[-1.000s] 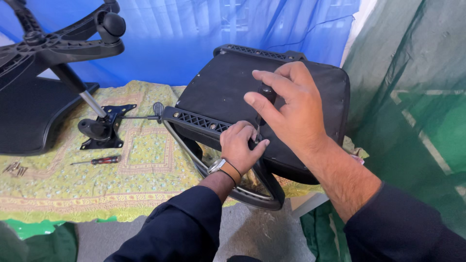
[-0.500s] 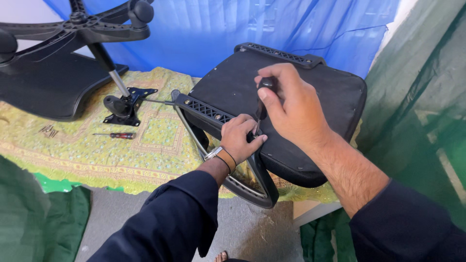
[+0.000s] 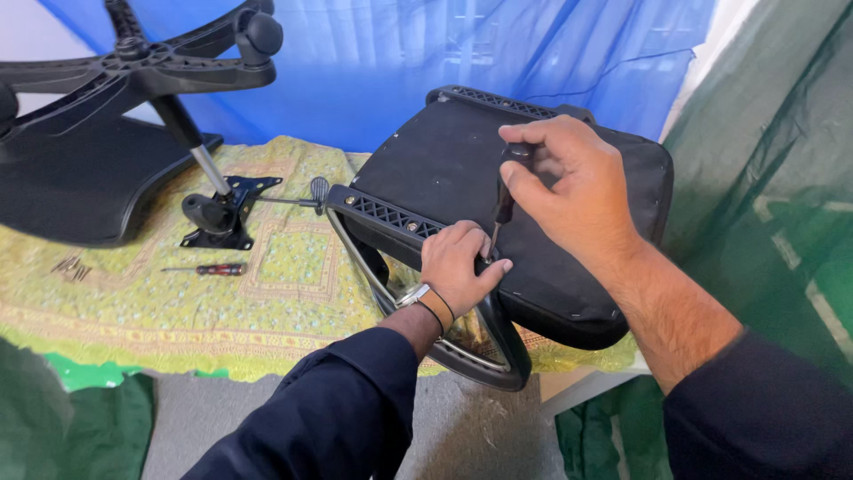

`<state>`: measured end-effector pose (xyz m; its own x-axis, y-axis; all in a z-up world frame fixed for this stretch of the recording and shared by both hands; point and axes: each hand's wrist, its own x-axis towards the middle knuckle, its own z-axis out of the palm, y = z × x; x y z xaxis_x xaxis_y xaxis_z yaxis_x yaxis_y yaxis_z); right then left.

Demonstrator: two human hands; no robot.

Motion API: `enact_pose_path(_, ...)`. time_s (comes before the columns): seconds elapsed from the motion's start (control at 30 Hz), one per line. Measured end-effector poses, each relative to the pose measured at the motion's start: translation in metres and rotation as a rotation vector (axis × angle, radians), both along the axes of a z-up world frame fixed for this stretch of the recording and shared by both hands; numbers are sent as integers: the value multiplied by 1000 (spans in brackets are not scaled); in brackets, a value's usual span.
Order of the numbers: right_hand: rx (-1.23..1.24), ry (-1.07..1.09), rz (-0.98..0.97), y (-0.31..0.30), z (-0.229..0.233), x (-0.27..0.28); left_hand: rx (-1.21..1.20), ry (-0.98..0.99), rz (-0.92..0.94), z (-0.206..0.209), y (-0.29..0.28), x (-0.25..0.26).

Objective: The person uses a screwdriver to tighten screws on the underside of an office chair seat, securing the seat to its metal frame. The chair base and other parts are visible nearby on a patterned cloth.

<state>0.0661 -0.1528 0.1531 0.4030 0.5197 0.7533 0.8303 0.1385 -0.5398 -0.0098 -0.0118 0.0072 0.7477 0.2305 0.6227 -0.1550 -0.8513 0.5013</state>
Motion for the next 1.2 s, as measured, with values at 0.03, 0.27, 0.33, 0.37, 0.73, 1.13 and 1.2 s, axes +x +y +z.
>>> enact_pose_path(0.03,15,55,25,4,0,-1,5,-3,-12,2,2,0)
enact_pose_path(0.27,14,-195,-360,24,-5,-24,16,63,-51,9,13,-5)
enact_pose_path(0.33,-10,-207,-415,29,-3,-29,21,99,-52,12,15,-5)
enact_pose_path(0.37,-28,-190,-408,31,0,-29,30,96,-54,13,16,-4)
enact_pose_path(0.73,-13,-226,-356,29,6,-41,11,26,-64,8,16,-3)
enact_pose_path(1.13,-34,-128,-128,13,8,-38,7,28,-33,8,8,-4)
enact_pose_path(1.2,-31,-270,-290,12,5,-39,20,54,-33,9,8,-5)
